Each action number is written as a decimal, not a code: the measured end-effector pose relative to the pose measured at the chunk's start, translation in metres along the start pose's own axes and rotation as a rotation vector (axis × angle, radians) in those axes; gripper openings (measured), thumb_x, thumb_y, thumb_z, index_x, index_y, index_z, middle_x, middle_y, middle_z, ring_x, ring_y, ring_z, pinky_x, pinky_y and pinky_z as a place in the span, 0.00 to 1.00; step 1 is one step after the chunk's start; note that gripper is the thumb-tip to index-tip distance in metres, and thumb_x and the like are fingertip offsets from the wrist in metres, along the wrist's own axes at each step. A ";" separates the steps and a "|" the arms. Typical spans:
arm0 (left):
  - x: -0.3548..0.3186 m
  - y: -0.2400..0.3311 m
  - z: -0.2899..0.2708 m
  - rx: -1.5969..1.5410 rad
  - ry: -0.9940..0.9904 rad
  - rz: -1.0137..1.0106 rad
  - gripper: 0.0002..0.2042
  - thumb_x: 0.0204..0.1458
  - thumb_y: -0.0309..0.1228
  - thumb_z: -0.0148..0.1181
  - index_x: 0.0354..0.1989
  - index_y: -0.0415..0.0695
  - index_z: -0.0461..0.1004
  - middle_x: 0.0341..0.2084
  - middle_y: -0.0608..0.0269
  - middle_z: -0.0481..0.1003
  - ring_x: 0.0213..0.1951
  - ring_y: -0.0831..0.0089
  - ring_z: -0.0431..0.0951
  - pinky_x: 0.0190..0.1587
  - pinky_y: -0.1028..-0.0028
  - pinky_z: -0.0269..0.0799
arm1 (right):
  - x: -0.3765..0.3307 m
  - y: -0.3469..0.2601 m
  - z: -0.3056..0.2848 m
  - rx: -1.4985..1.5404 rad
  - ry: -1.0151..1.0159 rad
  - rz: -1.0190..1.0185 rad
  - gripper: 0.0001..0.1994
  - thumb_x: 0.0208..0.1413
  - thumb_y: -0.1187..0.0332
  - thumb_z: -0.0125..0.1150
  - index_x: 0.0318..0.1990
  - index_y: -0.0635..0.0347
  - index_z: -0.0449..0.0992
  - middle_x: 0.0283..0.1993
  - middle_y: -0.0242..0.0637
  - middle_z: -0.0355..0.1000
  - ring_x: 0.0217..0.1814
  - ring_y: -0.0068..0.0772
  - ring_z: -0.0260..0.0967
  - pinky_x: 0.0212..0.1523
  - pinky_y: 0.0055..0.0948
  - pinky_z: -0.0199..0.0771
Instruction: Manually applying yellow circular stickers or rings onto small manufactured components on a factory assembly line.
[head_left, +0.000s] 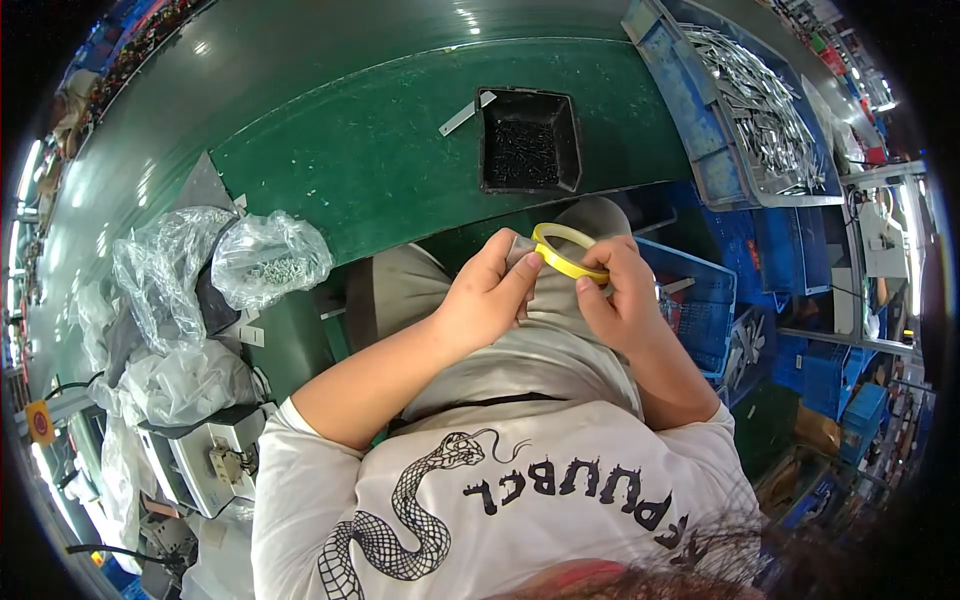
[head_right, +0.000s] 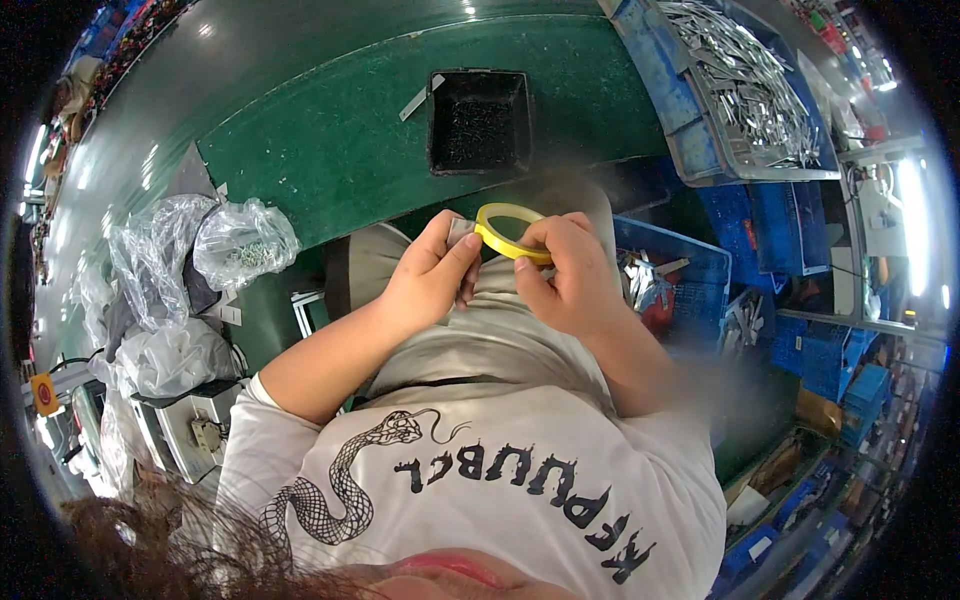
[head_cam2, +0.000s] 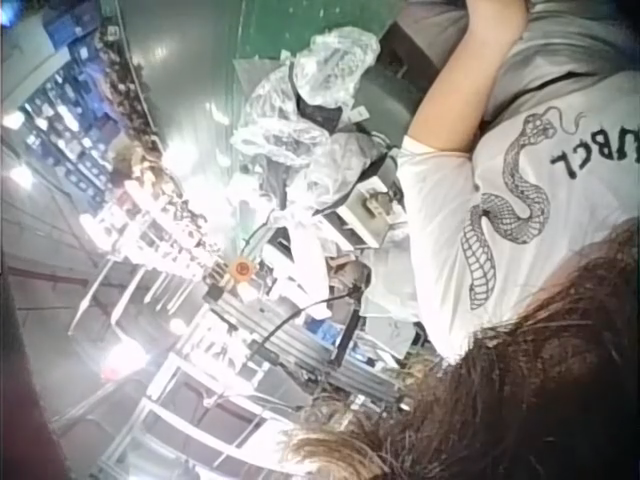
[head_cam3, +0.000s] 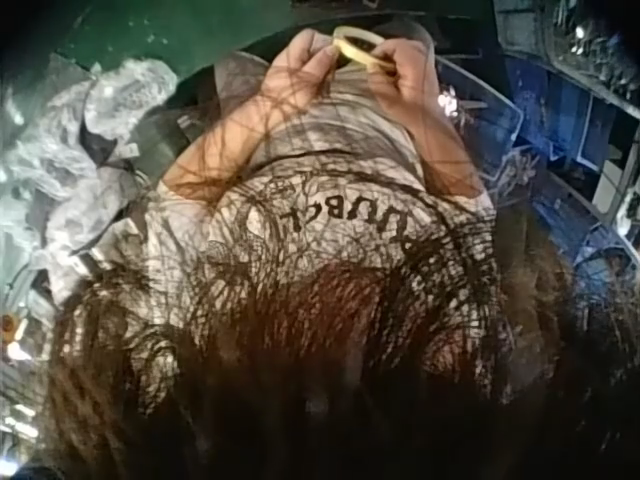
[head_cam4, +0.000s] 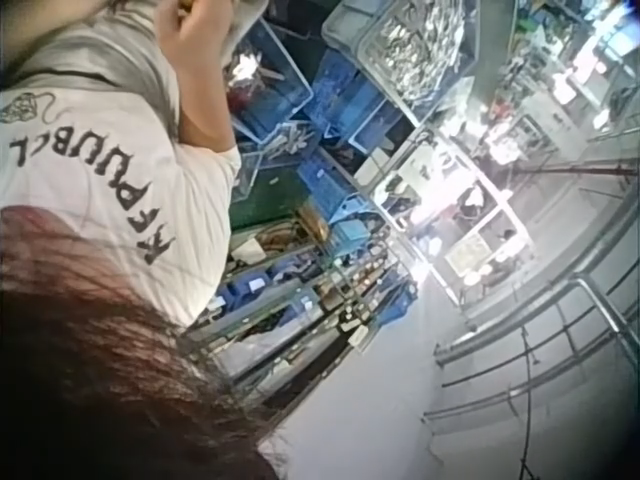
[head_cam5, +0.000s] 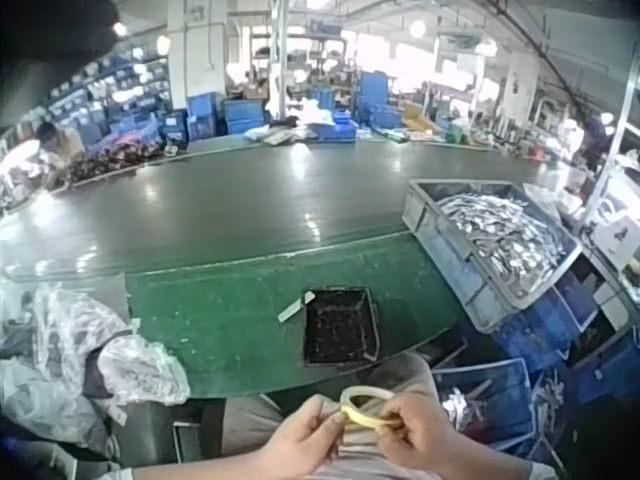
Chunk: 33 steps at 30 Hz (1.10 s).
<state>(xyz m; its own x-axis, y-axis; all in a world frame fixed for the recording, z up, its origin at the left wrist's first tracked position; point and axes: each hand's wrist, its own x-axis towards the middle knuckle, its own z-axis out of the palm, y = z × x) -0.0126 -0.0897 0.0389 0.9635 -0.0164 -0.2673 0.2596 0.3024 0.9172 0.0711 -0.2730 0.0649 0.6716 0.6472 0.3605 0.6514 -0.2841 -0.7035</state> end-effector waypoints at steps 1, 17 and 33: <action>0.000 0.000 0.000 0.002 0.000 0.003 0.09 0.67 0.35 0.46 0.37 0.45 0.59 0.22 0.66 0.68 0.20 0.80 0.68 0.21 0.79 0.65 | 0.000 0.000 0.000 0.000 0.000 0.000 0.07 0.44 0.74 0.62 0.33 0.60 0.72 0.28 0.38 0.70 0.31 0.43 0.64 0.36 0.36 0.65; 0.000 -0.004 0.000 -0.021 0.002 0.023 0.08 0.67 0.35 0.45 0.38 0.44 0.61 0.20 0.67 0.67 0.16 0.81 0.64 0.18 0.79 0.62 | 0.000 0.001 0.000 -0.013 0.005 -0.039 0.08 0.43 0.74 0.62 0.33 0.60 0.72 0.26 0.38 0.70 0.29 0.42 0.63 0.38 0.36 0.64; -0.005 0.002 -0.003 -0.184 -0.043 -0.016 0.08 0.65 0.32 0.47 0.33 0.44 0.64 0.14 0.68 0.64 0.15 0.81 0.63 0.17 0.79 0.59 | 0.004 0.003 -0.005 -0.358 -0.015 -0.362 0.15 0.45 0.75 0.63 0.43 0.57 0.73 0.32 0.35 0.73 0.30 0.40 0.70 0.40 0.39 0.62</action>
<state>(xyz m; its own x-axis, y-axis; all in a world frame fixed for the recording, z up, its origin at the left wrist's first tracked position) -0.0168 -0.0861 0.0406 0.9622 -0.0626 -0.2652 0.2627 0.4708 0.8422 0.0778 -0.2748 0.0670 0.3769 0.7582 0.5321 0.9234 -0.2623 -0.2803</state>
